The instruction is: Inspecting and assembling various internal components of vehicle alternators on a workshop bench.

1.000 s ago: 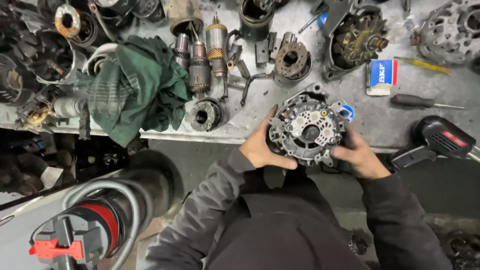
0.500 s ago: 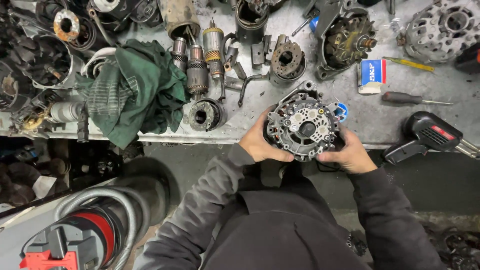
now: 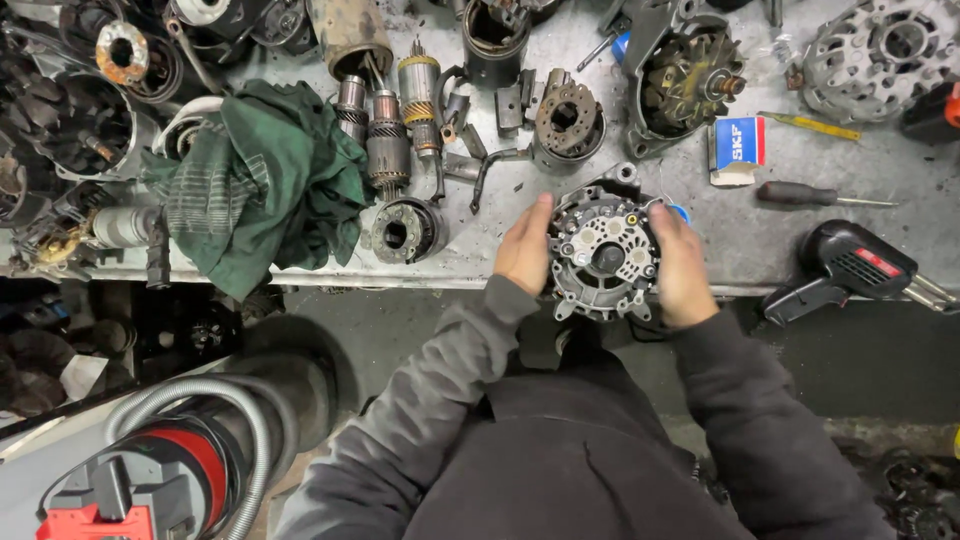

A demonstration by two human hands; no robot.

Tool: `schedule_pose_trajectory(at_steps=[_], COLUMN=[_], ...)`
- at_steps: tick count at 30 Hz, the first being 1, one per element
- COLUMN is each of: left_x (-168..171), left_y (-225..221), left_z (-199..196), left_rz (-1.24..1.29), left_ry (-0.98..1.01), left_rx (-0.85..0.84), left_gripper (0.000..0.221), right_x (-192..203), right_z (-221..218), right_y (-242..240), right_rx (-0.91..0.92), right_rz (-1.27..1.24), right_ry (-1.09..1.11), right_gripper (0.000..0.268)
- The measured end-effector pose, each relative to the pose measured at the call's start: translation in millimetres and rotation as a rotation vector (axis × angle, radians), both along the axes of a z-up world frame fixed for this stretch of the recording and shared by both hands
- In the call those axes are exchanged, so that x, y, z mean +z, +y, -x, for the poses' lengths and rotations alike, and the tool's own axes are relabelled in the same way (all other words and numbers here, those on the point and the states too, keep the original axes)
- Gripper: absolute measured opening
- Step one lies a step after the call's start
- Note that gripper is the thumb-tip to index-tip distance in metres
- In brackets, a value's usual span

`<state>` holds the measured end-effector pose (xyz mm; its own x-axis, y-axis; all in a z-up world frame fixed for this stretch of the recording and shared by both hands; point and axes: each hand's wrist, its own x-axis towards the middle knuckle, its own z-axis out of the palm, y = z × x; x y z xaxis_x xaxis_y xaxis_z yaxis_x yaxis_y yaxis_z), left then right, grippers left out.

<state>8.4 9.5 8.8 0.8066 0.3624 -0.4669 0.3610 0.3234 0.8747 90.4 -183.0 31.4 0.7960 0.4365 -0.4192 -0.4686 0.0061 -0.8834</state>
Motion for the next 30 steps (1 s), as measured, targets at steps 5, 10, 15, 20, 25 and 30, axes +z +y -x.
schedule_pose_trajectory(at_steps=[5, 10, 15, 20, 25, 30], left_x=[15, 3, 5, 22, 21, 13], left_y=[4, 1, 1, 2, 5, 11], left_z=[0, -2, 2, 3, -1, -7], left_rz=[-0.14, -0.17, -0.075, -0.027, -0.014, -0.005], left_ry=[0.122, 0.126, 0.12, 0.014, 0.08, 0.057], left_rx=[0.064, 0.081, 0.105, -0.004, -0.021, -0.094], left_gripper=[0.069, 0.068, 0.068, 0.07, 0.071, 0.073], right_x=[-14, -23, -16, 1, -10, 22], right_z=[6, 9, 15, 19, 21, -1], right_y=[7, 1, 4, 11, 6, 12], right_rx=[-0.186, -0.233, -0.24, -0.255, -0.271, -0.248], right_rz=[0.112, 0.105, 0.13, 0.137, 0.035, -0.041], right_ry=[-0.045, -0.087, -0.17, -0.169, -0.063, 0.18], right_gripper=[0.04, 0.036, 0.035, 0.035, 0.036, 0.057])
